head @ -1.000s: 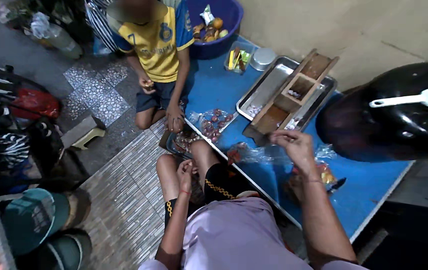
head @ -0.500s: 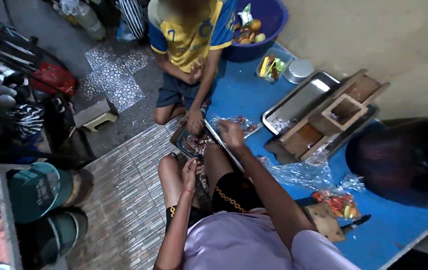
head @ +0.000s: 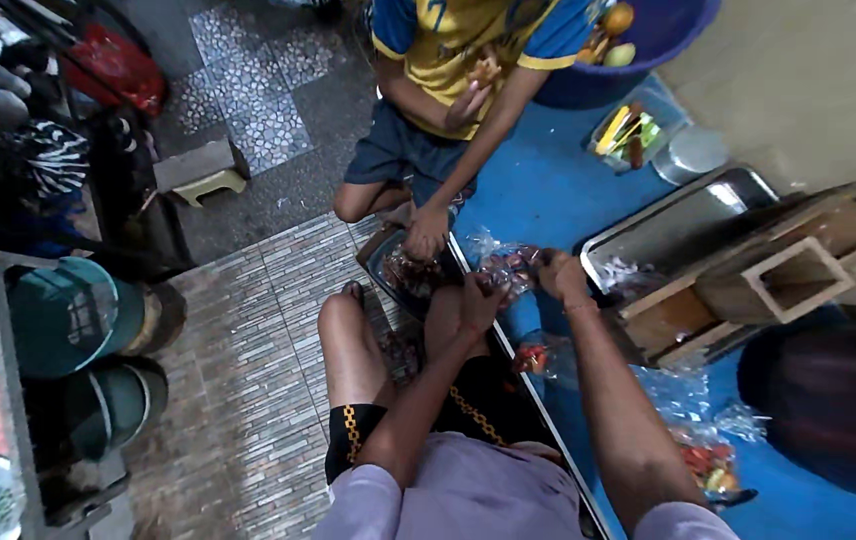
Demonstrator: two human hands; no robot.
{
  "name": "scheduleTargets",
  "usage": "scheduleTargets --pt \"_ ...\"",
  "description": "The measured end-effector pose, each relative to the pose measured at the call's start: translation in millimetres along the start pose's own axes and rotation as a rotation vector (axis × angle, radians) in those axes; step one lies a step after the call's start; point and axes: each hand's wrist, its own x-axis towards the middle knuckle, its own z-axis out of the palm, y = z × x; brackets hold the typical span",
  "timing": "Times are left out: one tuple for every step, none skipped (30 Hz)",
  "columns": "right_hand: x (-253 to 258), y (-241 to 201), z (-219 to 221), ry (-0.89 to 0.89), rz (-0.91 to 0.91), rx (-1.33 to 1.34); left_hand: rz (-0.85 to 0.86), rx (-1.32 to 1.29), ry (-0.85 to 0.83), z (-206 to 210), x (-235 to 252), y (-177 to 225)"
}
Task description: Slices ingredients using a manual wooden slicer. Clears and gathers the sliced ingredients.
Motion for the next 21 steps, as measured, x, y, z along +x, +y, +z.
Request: scheduleTargets --pt "-2.5 1.5 0.9 -0.011 -0.002 0.071 -0.019 -0.004 0.009 -0.1 1.1 0.2" --pt "-5.7 4.4 3.0 -0.019 -0.012 0.147 -0.033 -0.018 0.017 0.8 3.8 -2.7" --pt "-9.6 6.9 5.8 -0.021 -0.015 0.223 -0.037 -0.024 0.033 1.5 6.6 -7.0" --pt "-13.8 8.6 9.1 -0.019 -0.017 0.302 -0.034 -0.018 0.047 0.9 8.8 -11.0" --pt "-18.6 9.3 12.3 -0.02 -0.012 0.394 -0.023 -0.002 0.05 -1.4 9.4 -14.2" --pt "-25.4 8.5 15.9 -0.018 -0.008 0.492 -0.012 0.007 0.037 -5.3 8.5 -16.1" --pt "-33.6 6.0 19.3 -0.022 0.002 0.591 0.001 0.016 0.035 -8.7 7.1 -18.9" --pt "-39.4 2.7 22.6 -0.033 0.02 0.675 0.024 0.006 0.045 -10.2 8.2 -25.7" --pt "-43.1 -1.4 26.0 -0.04 0.043 0.738 0.04 -0.011 0.051 -11.8 10.0 -34.5" --pt "-46.8 -5.4 29.3 -0.041 0.057 0.784 0.048 -0.032 0.056 -12.7 13.0 -45.5" --pt "-50.2 -8.1 33.0 -0.041 0.058 0.814 0.053 -0.068 0.059 -13.8 15.8 -56.2" --pt "-52.5 -9.8 37.0 -0.041 0.047 0.838 0.058 -0.118 0.061 -15.3 18.2 -66.1" --pt "-53.9 -11.9 41.3 -0.044 0.032 0.856 0.063 -0.162 0.075 -17.6 19.6 -73.7" --pt "-55.2 -14.6 45.4 -0.056 0.026 0.876 0.061 -0.18 0.086 -21.5 18.7 -77.6" --pt "-57.1 -17.8 49.5 -0.068 0.022 0.897 0.055 -0.196 0.093 -26.0 16.4 -79.8" --pt "-58.7 -21.1 53.8 -0.077 0.01 0.913 0.051 -0.228 0.094 -30.5 14.9 -81.1" --pt "-60.1 -24.4 57.9 -0.084 -0.003 0.931 0.056 -0.278 0.098 -34.5 14.1 -82.1" --pt "-61.8 -27.4 62.4 -0.099 -0.021 0.954 0.072 -0.327 0.106 -38.5 13.3 -84.0" --pt "-63.6 -30.4 67.3 -0.118 -0.043 0.973 0.075 -0.349 0.114 -43.8 11.9 -85.5" --pt "-65.6 -33.4 72.0 -0.142 -0.071 0.977 0.069 -0.354 0.117 -50.3 10.4 -87.6" --pt "-67.0 -35.4 77.8 -0.167 -0.105 0.963 0.057 -0.357 0.121 -57.5 9.3 -91.6"
